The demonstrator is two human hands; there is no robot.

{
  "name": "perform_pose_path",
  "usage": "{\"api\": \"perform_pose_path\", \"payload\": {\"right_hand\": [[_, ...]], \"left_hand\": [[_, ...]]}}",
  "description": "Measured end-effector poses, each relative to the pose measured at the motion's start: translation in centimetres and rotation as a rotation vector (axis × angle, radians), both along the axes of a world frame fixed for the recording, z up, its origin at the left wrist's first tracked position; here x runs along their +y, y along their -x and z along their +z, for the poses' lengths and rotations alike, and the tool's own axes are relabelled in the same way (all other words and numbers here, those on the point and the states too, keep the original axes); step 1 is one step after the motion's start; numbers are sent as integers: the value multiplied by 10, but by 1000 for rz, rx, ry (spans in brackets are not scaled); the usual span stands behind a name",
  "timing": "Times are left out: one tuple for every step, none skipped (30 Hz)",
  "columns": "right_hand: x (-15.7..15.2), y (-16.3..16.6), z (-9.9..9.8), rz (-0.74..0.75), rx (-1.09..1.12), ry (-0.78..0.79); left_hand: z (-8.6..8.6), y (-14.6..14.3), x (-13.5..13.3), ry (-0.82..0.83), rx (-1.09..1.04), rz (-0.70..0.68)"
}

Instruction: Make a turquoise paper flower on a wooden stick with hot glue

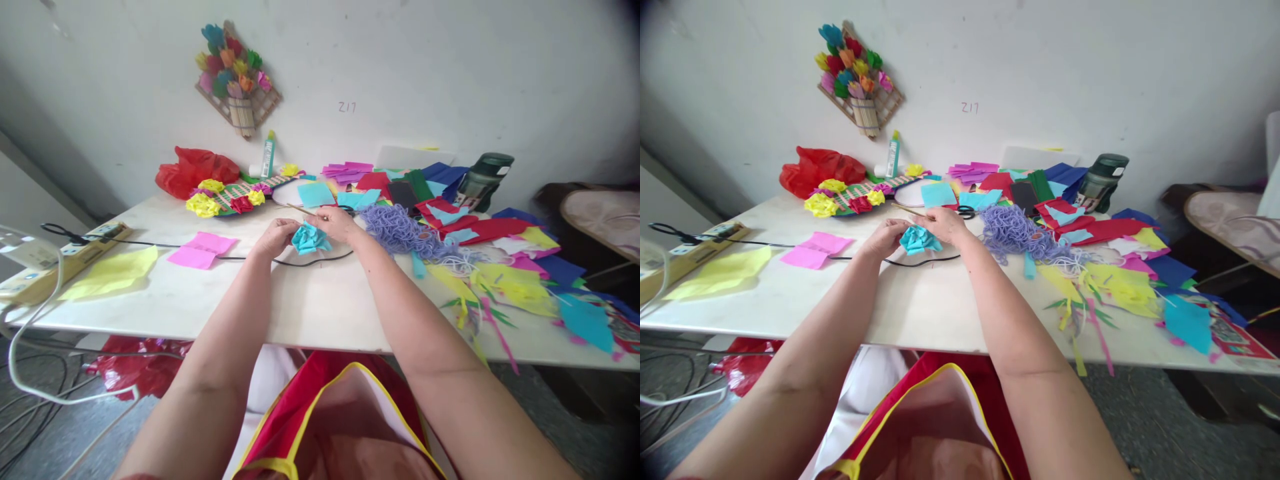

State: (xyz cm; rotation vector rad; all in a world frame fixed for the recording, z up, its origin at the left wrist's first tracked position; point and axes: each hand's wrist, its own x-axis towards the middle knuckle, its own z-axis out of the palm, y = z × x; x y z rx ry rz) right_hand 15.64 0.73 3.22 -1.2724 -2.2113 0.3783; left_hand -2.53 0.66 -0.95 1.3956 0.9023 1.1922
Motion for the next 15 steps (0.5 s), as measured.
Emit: {"api": "perform_pose_path", "payload": {"right_hand": [[1,-2,1,15,22,18],[2,-4,2,21,41,37],[3,-6,2,16,50,47],[4,-8,3,8,52,47],[5,-10,3,5,50,36],[6,-12,2,9,49,21],[7,-14,2,18,54,9],[8,-15,1,31,63,2],[9,-16,0,44,76,1],[9,-17,-1,58,87,6],[9,-17,-2,73,96,15],[10,-18,-4,90,101,26],[10,-17,-5,106,103,31],[10,-17,-6,117,102,19],[10,-17,-6,126,100,-3]], "left_hand": [[0,0,0,-1,6,6],[1,1,0,0,15,9],[1,1,0,2,27,9],[1,1,0,2,37,7],[1,1,0,2,44,5],[1,1,0,2,50,5],[1,1,0,4,56,7],[2,1,0,8,62,10],[2,1,0,12,68,12],[2,1,0,13,75,14],[2,1,-1,12,83,15],[2,1,-1,8,90,15],[2,1,-1,3,96,15],[2,1,-1,-1,102,15],[2,1,-1,-3,109,14]]}}
